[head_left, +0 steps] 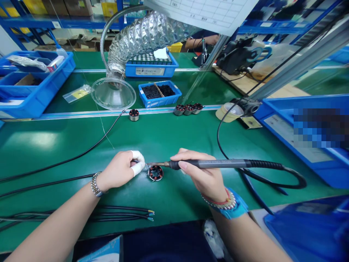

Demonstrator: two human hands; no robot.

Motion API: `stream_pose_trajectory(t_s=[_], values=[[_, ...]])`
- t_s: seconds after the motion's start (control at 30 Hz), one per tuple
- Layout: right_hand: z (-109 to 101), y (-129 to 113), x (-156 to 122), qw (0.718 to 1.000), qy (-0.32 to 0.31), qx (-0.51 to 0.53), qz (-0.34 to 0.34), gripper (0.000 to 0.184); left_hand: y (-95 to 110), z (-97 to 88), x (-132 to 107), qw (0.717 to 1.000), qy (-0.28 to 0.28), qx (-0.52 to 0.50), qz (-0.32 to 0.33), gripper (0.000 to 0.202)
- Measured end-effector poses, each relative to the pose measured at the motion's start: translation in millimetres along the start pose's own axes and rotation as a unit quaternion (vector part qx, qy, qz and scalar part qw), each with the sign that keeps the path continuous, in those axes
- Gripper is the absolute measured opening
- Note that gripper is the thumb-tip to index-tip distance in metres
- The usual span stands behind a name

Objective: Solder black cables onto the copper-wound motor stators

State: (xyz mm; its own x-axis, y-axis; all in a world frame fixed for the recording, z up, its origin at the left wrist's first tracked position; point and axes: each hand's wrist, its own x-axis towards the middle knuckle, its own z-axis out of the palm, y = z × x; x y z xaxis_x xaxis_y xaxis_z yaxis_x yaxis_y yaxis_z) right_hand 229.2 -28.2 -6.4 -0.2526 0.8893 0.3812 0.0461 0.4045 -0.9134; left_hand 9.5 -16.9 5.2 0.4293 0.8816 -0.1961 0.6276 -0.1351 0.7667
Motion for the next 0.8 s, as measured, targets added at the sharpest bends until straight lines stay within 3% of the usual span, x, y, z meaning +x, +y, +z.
stream_pose_trajectory(t_s=[0.8], values=[[-0.5,-1.4,-0.2,1.000,0.003,-0.022,0.001,0.013,-0.5,-0.9,0.2,1.000,-0.001,0.008,0.004,0.017]])
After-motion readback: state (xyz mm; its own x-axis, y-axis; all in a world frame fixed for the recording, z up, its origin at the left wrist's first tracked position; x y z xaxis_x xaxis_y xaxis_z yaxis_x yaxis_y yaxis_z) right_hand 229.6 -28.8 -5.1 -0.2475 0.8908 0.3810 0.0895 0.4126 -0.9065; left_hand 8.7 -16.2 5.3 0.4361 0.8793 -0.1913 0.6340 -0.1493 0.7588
